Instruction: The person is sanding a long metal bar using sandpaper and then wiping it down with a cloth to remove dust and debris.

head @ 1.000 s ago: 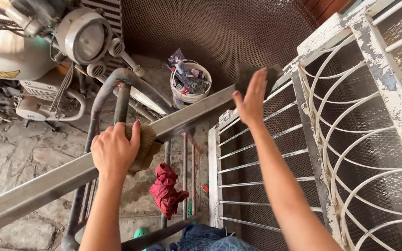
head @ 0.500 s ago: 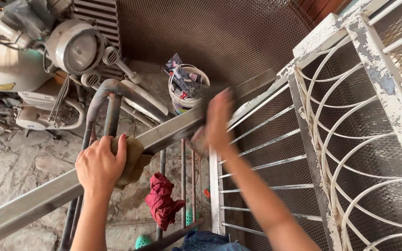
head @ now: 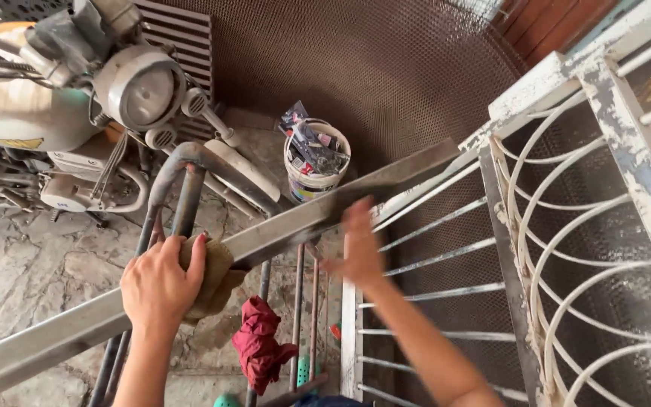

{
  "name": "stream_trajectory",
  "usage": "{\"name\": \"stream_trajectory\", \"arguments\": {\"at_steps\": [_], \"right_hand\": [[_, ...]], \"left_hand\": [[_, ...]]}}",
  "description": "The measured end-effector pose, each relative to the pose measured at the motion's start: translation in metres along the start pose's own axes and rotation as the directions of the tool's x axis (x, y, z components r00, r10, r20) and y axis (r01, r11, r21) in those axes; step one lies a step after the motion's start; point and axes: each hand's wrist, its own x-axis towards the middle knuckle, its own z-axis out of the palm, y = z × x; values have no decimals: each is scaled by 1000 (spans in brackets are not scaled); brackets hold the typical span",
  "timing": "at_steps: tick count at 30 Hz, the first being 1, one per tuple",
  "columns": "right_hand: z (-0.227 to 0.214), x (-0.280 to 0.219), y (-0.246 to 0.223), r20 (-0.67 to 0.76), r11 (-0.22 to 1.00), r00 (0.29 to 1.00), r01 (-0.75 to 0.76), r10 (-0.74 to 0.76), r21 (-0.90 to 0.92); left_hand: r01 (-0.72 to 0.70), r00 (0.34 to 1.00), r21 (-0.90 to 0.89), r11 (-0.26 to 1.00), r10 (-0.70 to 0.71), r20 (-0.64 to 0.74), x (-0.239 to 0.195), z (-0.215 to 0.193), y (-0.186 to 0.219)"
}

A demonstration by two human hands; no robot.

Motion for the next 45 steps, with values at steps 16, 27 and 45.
{"name": "stream_trajectory", "arguments": {"at_steps": [16, 27, 45], "right_hand": [[-123, 92, 32, -102, 776, 986, -169, 134, -608], [-73, 90, 87, 103, 836, 994, 76, -23, -543], [-120, 150, 34, 268, 809, 912, -105, 310, -578]], "left_hand": [[54, 997, 37, 998, -56, 47, 3, -16, 10], [90, 991, 54, 994, -95, 89, 1, -4, 6], [106, 992, -8, 994, -106, 69, 5, -8, 12]]}}
